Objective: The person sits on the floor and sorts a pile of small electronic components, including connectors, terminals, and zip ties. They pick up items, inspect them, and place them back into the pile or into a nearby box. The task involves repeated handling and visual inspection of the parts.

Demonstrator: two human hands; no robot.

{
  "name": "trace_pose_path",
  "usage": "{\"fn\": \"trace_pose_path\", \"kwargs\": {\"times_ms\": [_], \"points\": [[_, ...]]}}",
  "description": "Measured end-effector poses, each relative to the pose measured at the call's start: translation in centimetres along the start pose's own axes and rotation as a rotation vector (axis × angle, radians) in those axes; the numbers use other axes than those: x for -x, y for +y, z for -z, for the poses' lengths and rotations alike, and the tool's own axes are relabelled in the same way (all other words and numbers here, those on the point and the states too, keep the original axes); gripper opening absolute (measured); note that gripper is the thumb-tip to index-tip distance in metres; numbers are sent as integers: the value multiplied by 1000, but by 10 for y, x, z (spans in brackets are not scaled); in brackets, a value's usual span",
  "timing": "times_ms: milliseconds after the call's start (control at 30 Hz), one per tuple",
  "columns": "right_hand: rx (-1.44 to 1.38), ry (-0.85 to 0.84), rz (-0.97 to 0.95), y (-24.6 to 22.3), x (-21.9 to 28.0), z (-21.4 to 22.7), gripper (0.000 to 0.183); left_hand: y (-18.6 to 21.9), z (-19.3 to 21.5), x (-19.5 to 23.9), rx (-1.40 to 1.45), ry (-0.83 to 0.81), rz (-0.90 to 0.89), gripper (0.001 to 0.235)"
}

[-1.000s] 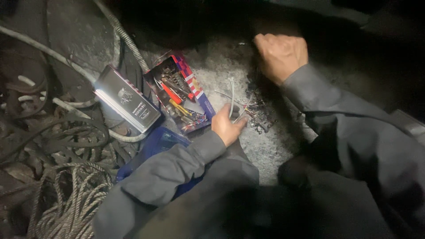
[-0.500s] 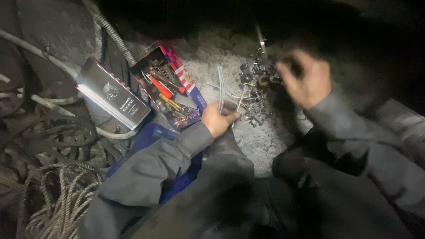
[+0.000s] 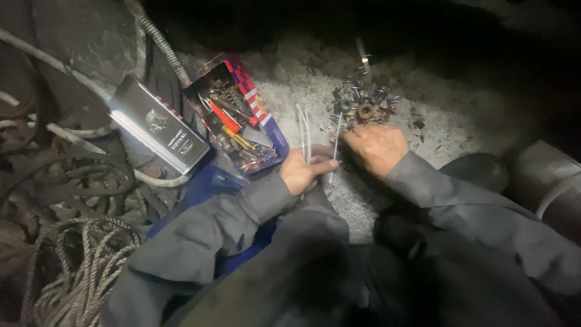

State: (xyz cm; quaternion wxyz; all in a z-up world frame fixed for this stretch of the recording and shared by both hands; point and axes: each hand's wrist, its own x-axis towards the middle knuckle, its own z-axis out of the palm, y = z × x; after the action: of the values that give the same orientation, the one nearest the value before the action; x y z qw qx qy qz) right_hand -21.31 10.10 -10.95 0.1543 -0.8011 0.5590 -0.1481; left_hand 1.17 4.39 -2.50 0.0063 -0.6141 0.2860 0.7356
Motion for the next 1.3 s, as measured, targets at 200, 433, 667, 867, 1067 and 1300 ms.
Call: {"fn": "trace_pose_path", "kwargs": {"times_ms": [200, 433, 667, 867, 1067, 1300], "points": [[-416, 166, -84, -25, -2, 48, 16, -6, 6, 9, 117, -77, -58, 44], [-1153, -12, -897, -39, -3, 101, 14, 1, 2, 36, 110, -74, -94, 35], [-1352, -18, -942, -51, -5, 89, 15, 10, -18, 32, 81, -119, -139, 34], [-1395, 29, -1024, -49, -5, 91, 27, 6, -28, 32, -72, -125, -269, 36], [-1496, 131, -1057, -58, -7, 91, 27, -1, -31, 22, 85, -104, -215, 36], [-1698, 177, -1046, -60, -8, 88, 22, 7, -41, 23, 142, -73, -199, 32]]}}
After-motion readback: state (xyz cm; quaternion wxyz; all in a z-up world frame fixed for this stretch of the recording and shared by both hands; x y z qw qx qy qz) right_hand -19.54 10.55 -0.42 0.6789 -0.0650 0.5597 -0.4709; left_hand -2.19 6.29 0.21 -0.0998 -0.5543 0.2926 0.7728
